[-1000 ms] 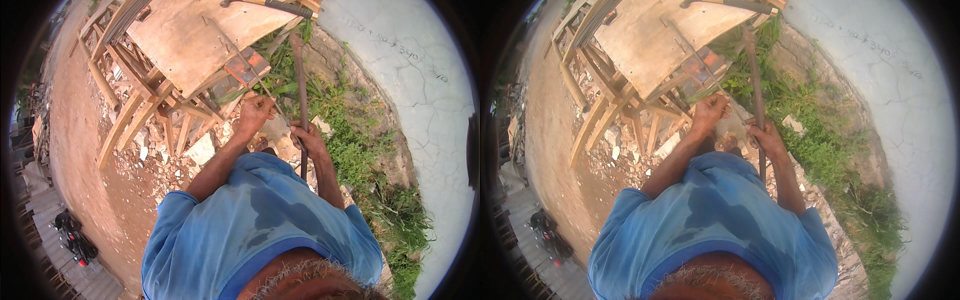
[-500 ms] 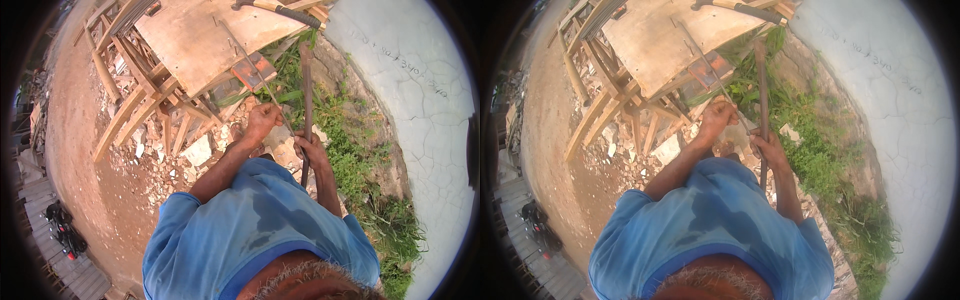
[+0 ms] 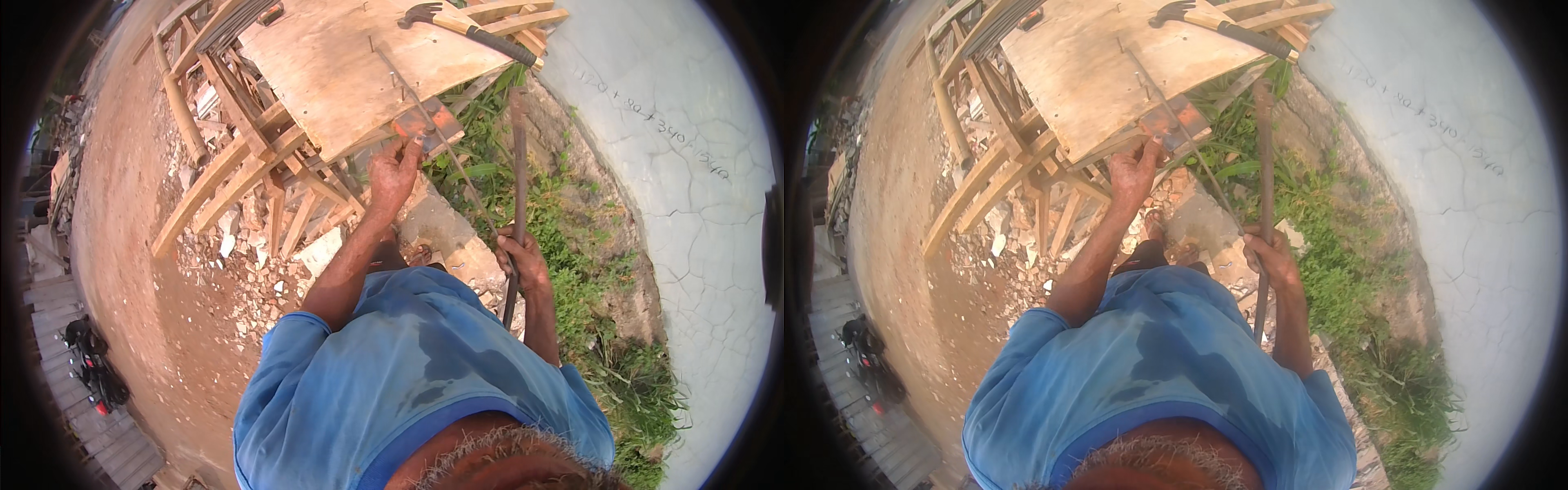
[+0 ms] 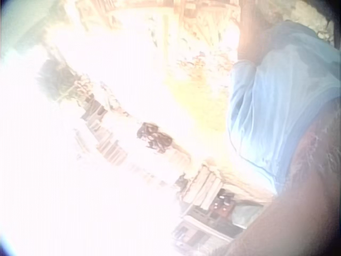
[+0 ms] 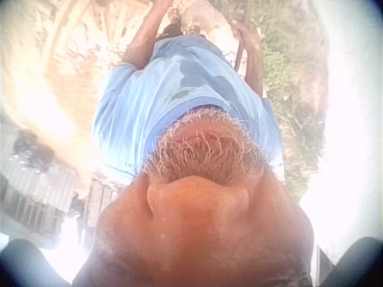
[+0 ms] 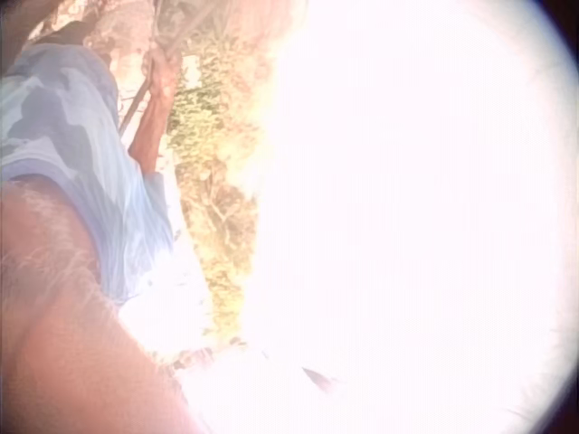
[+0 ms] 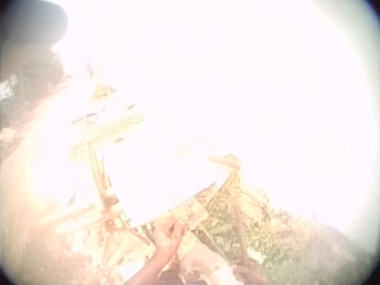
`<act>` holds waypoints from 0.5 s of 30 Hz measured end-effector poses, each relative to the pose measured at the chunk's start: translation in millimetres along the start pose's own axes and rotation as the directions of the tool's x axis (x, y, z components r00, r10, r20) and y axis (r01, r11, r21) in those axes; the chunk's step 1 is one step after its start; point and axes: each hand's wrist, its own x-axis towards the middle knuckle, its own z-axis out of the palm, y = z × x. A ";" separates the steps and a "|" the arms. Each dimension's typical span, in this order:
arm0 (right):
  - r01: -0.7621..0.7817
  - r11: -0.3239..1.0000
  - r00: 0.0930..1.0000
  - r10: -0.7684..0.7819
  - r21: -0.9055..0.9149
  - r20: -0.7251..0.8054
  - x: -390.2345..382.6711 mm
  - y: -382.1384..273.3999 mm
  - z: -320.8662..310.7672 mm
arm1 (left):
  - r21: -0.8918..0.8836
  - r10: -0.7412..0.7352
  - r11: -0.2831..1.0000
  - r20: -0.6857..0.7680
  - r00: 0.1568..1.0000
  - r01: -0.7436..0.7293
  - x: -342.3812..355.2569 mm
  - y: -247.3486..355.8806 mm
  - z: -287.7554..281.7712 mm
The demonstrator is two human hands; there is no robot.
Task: The person bends metal rods using a hammer and a small metal block on a wooden workbench. They repeatedly position the rod, strike it with the hammer, and adjust its orientation to create bends.
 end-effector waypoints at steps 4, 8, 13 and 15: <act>-0.017 0.999 1.000 0.017 -0.027 -0.012 -1.8 -5.2 -3.6 | 0.253 0.323 0.928 -0.184 0.929 -0.272 62.9 -0.8 -41.1; -0.031 0.999 0.999 0.031 -0.006 -0.022 -1.1 -8.5 -4.9 | 0.545 0.455 0.741 0.020 0.890 -0.392 106.4 -3.9 -61.5; -0.038 0.998 0.999 0.038 -0.045 -0.003 -3.3 -10.4 -6.6 | 0.536 0.570 0.593 0.247 0.784 -0.601 140.9 -10.2 -59.2; -0.054 0.998 0.998 0.055 -0.038 0.020 -9.5 -9.4 -7.4 | 0.514 0.529 0.589 0.339 0.778 -0.624 147.8 -14.0 -58.1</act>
